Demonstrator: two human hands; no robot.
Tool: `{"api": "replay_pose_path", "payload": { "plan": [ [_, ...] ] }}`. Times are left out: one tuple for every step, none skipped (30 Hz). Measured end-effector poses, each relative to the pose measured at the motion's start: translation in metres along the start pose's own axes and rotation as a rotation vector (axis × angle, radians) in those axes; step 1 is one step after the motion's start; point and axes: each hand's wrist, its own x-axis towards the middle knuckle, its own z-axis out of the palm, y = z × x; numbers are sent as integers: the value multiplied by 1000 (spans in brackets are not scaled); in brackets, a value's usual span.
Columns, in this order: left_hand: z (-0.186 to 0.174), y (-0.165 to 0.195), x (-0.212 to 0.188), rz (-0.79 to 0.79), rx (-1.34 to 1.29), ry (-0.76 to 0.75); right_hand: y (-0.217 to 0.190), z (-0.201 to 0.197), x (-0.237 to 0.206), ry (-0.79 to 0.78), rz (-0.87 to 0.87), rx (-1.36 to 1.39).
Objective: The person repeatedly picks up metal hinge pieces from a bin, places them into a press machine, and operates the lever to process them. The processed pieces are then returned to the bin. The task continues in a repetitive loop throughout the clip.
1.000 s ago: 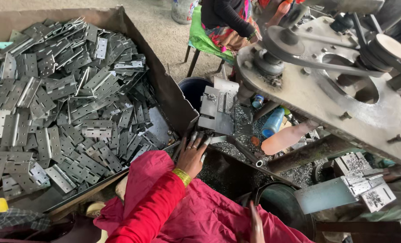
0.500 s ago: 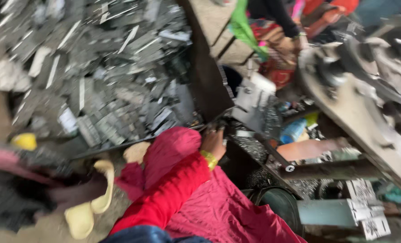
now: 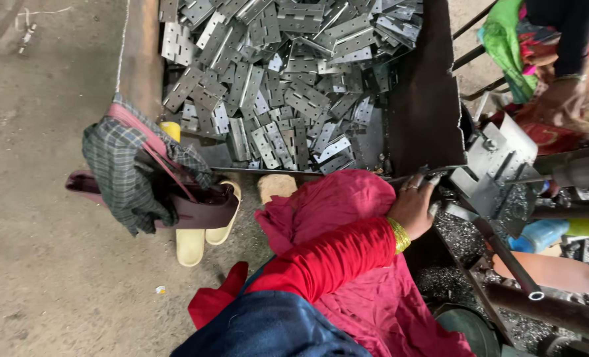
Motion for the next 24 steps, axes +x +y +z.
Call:
{"api": "replay_pose_path", "payload": {
  "plan": [
    [-7, 5, 0, 15, -30, 13, 2, -3, -10, 3, -2, -2],
    [-12, 10, -1, 26, -60, 26, 5, -4, -23, 4, -9, -1],
    [-20, 15, -2, 41, -78, 39, 8, -6, -35, 10, -17, -2],
    [-28, 17, -1, 64, -99, 52, 14, -6, -45, 13, -15, -3],
    [-37, 17, 0, 90, -117, 66, 18, -5, -53, 25, -9, 0],
    [-49, 11, 4, 141, -81, 144, 23, -2, -57, 38, -13, 2],
    [-63, 3, 7, 191, -48, 219, 27, 0, -64, 54, -4, 12],
    [-78, -7, 7, 236, -21, 291, 29, 0, -73, 69, 4, 19],
    [-95, -22, 9, 57, -6, 225, 35, -1, -84, 80, 13, 22],
    [-115, -40, 13, -115, 13, 156, 41, -4, -98, 98, 32, 23],
    [-136, -59, 16, -173, 80, 190, 49, -8, -113, 122, 63, 24],
    [-158, -77, 17, -38, 383, 360, 58, -13, -131, 146, 94, 22],
    [-180, -94, 13, -118, 552, 310, 68, -19, -154, 162, 138, 23],
    [-205, -110, 9, -59, 744, 322, 81, -23, -174, 180, 187, 19],
    [-223, -119, 12, -123, 922, 253, 95, -24, -192, 199, 233, 15],
    [-241, -126, 13, -256, 1002, 124, 107, -24, -211, 201, 291, 8],
    [-252, -128, 11, -396, 1075, -11, 115, -15, -222, 184, 355, 2],
    [-259, -128, 9, -440, 1093, -50, 121, 0, -227, 164, 414, -6],
    [-267, -127, 10, -480, 1115, -92, 122, 21, -225, 99, 500, 1],
    [-271, -125, 11, -521, 1135, -137, 124, 44, -223, 32, 571, -1],
    [-274, -124, 14, -533, 1125, -113, 120, 70, -216, -58, 657, -2],
    [-276, -124, 20, -542, 1113, -90, 113, 96, -211, -171, 749, -16],
    [-278, -125, 25, -549, 1099, -65, 108, 118, -206, -283, 841, -33],
    [-278, -128, 27, -542, 1105, -80, 106, 133, -206, -397, 929, -52]
  ]
}}
